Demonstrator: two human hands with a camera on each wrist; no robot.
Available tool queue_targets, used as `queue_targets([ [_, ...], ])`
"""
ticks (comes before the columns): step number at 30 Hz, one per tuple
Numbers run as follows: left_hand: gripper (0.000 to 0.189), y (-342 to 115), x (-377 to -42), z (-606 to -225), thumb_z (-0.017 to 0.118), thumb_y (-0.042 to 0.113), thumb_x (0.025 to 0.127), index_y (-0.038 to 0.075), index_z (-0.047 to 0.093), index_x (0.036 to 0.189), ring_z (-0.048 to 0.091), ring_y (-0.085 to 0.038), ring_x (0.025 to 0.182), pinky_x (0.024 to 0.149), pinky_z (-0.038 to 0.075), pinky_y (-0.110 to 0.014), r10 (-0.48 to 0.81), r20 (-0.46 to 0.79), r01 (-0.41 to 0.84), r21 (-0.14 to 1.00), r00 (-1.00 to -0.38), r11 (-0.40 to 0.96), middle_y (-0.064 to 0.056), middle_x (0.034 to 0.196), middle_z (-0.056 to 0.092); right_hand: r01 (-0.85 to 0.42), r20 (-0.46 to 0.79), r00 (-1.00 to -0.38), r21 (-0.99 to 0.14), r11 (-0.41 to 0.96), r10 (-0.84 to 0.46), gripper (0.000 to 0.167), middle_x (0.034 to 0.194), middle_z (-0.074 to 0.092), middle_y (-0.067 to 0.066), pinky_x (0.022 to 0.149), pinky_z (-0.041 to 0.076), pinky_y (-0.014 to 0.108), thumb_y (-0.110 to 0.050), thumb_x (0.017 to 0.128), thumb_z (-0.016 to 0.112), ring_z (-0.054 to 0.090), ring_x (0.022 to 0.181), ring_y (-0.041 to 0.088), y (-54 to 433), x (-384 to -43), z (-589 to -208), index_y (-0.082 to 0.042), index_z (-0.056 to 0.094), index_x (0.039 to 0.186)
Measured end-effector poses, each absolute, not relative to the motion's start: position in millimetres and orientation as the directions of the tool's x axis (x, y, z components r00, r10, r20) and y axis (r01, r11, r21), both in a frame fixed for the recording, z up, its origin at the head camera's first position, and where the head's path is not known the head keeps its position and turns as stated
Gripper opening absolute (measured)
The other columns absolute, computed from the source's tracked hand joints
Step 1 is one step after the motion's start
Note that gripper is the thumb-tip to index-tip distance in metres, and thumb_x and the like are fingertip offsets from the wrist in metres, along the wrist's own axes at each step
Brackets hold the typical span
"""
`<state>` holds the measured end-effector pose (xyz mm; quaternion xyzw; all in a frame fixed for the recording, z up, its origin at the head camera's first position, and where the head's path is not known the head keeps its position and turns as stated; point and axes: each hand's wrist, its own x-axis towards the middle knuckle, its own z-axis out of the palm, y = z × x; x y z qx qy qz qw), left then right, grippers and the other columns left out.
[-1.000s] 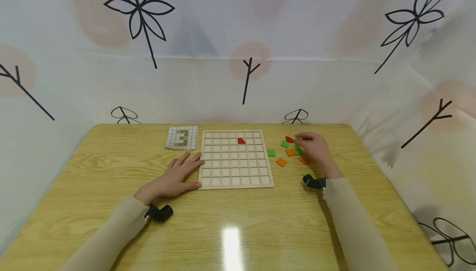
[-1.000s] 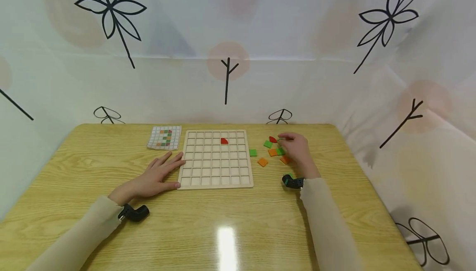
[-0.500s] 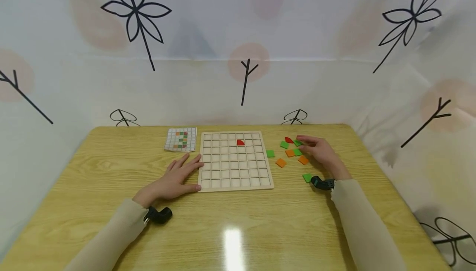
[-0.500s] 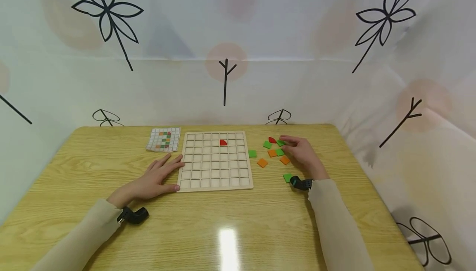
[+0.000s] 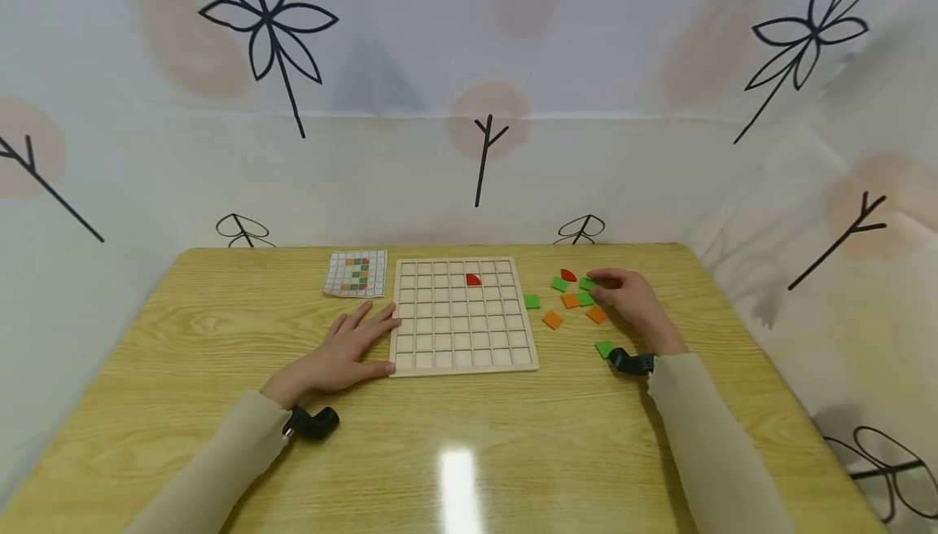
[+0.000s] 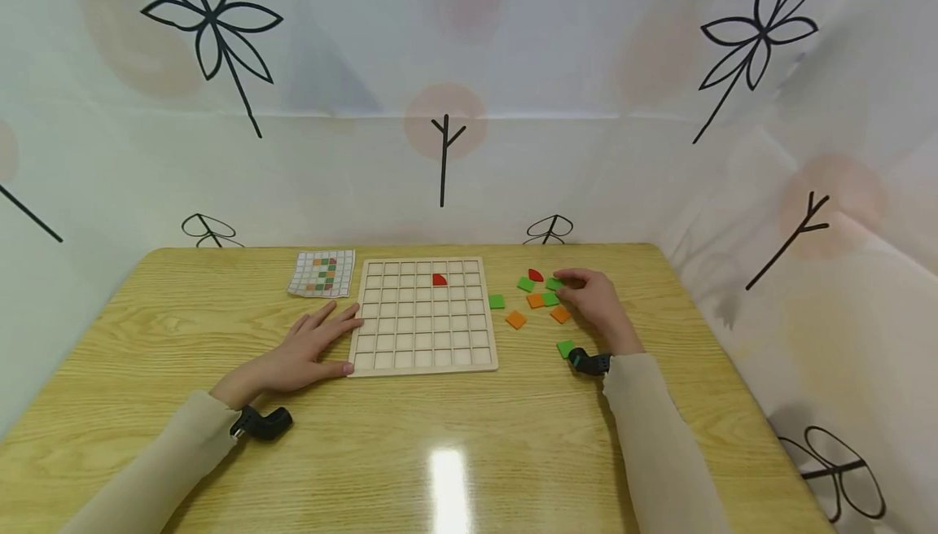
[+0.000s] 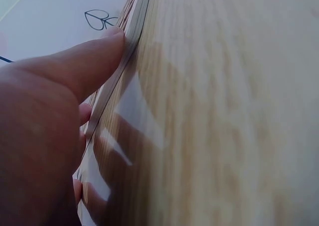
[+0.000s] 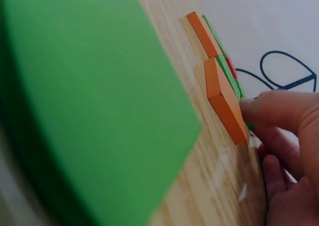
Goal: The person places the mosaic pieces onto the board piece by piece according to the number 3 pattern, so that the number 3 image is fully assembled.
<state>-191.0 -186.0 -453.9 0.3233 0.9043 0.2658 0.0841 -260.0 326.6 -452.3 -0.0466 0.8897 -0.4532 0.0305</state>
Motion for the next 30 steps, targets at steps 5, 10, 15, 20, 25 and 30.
queue_targets([
  [5, 0.072, -186, -191, -454, 0.063, 0.047, 0.096, 0.016, 0.036, 0.156, 0.000, -0.038, 0.151, 0.113, -0.001, -0.065, 0.631, 0.025, 0.546, 0.529, -0.775, 0.650, -0.008, 0.165, 0.017, -0.041, -0.002, -0.997, -0.817, 0.576, -0.074, 0.047, 0.128, 0.056, 0.021, 0.085, 0.046, 0.025, -0.015, 0.097, 0.067, 0.052, 0.110, 0.027, 329, -262, -456, 0.000, 0.056, 0.140],
  [10, 0.072, -187, -191, -454, 0.063, 0.048, 0.096, 0.018, 0.036, 0.156, 0.000, -0.037, 0.151, 0.113, -0.001, -0.065, 0.629, 0.022, 0.542, 0.530, -0.777, 0.652, -0.007, 0.166, 0.016, -0.023, -0.015, -0.998, -0.853, 0.521, -0.069, 0.049, 0.133, 0.052, 0.025, 0.080, 0.043, 0.015, -0.011, 0.095, 0.067, 0.048, 0.115, 0.028, 327, -256, -447, 0.004, 0.054, 0.140],
  [15, 0.072, -187, -191, -454, 0.063, 0.048, 0.096, 0.018, 0.037, 0.156, 0.000, -0.036, 0.151, 0.113, -0.001, -0.065, 0.625, 0.021, 0.540, 0.527, -0.780, 0.656, -0.005, 0.166, 0.016, -0.005, -0.032, -0.997, -0.867, 0.498, -0.067, 0.051, 0.139, 0.049, 0.027, 0.082, 0.042, 0.014, -0.010, 0.095, 0.067, 0.045, 0.120, 0.031, 326, -254, -444, 0.005, 0.052, 0.141],
  [20, 0.071, -188, -191, -454, 0.063, 0.047, 0.096, 0.017, 0.038, 0.156, 0.002, -0.038, 0.151, 0.113, 0.000, -0.065, 0.626, 0.035, 0.548, 0.523, -0.779, 0.653, -0.007, 0.165, 0.018, -0.017, -0.010, -0.999, -0.858, 0.513, -0.050, 0.050, 0.136, 0.052, 0.022, 0.081, 0.044, 0.015, -0.014, 0.093, 0.069, 0.048, 0.116, 0.025, 331, -262, -459, 0.001, 0.056, 0.139],
  [25, 0.072, -188, -190, -455, 0.063, 0.046, 0.096, 0.017, 0.036, 0.156, 0.001, -0.038, 0.151, 0.114, -0.002, -0.064, 0.629, 0.036, 0.548, 0.532, -0.777, 0.646, -0.007, 0.165, 0.017, -0.041, 0.017, -0.999, -0.847, 0.529, -0.051, 0.048, 0.134, 0.053, 0.022, 0.079, 0.044, 0.014, -0.012, 0.092, 0.069, 0.049, 0.111, 0.021, 330, -260, -460, 0.002, 0.058, 0.136],
  [30, 0.073, -188, -191, -455, 0.060, 0.051, 0.097, 0.020, 0.034, 0.158, -0.002, -0.035, 0.151, 0.115, -0.003, -0.062, 0.632, 0.020, 0.544, 0.532, -0.775, 0.649, -0.004, 0.166, 0.015, -0.065, 0.032, -0.997, -0.834, 0.548, -0.070, 0.047, 0.128, 0.054, 0.023, 0.078, 0.044, 0.017, -0.012, 0.093, 0.069, 0.049, 0.106, 0.022, 331, -259, -456, 0.003, 0.058, 0.136],
])
